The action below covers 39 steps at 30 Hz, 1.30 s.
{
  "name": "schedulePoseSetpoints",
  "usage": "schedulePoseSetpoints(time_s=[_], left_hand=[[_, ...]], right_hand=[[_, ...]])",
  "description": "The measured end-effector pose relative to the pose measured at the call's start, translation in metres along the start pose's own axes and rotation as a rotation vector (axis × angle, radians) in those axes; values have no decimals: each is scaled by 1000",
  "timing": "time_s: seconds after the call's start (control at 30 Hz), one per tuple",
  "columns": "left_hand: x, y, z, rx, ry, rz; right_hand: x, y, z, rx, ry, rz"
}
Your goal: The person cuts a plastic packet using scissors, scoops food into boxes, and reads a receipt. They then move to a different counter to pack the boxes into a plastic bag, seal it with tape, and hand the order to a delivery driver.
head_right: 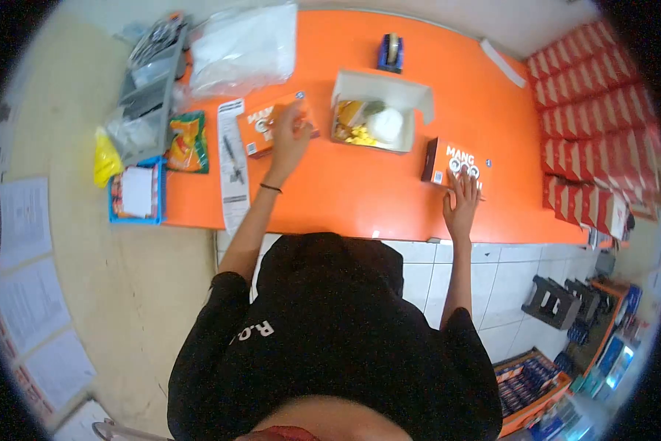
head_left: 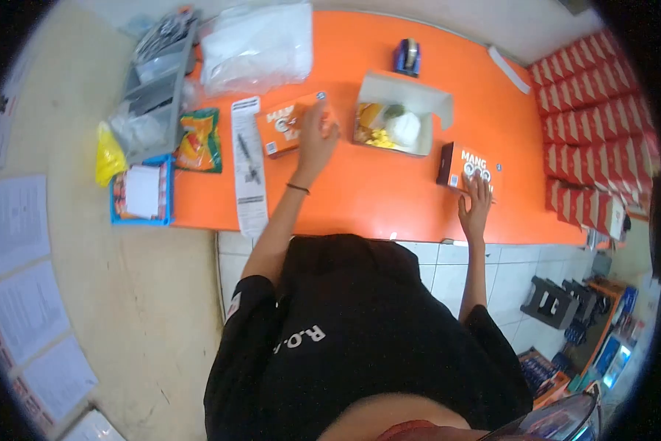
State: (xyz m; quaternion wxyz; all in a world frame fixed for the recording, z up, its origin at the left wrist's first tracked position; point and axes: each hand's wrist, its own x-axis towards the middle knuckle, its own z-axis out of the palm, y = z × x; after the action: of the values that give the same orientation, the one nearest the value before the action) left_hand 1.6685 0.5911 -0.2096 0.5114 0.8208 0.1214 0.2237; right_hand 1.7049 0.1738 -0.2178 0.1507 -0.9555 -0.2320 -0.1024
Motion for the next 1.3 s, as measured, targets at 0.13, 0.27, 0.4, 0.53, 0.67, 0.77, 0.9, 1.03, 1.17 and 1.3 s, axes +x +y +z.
schedulePoseSetpoints(time_s=[0.13, 0.27, 0.4, 0.53, 0.67, 0.77, 0.9, 1.03, 1.17, 1.3], left_hand=[[70, -7, 37, 158, -1, 106], [96, 28, 48, -17, -295, -42], [67, 27, 41, 75, -446, 45], [27, 28, 30, 176, -373, 265], [1, 46, 17, 374, -221, 518], [-29, 28, 23, 265, -240, 432], [-65, 7, 42, 18, -255, 118], [-54, 44, 26, 27, -348, 147], [-56, 35, 11, 126, -624, -78], [-76, 26, 11, 114, -441, 230]], right_hand=[[82, -53, 0, 603, 185, 131], [166, -85, 47, 715, 310, 198], [172, -87, 36, 597, 134, 318], [110, -78, 25, 626, 194, 249], [62, -70, 16, 568, 162, 261], [38, -78, 21, 558, 154, 235], [16, -108, 32, 853, 177, 424], [12, -124, 24, 842, 246, 350], [-7, -113, 27, 806, -32, 338], [-19, -98, 35, 980, -281, 217]])
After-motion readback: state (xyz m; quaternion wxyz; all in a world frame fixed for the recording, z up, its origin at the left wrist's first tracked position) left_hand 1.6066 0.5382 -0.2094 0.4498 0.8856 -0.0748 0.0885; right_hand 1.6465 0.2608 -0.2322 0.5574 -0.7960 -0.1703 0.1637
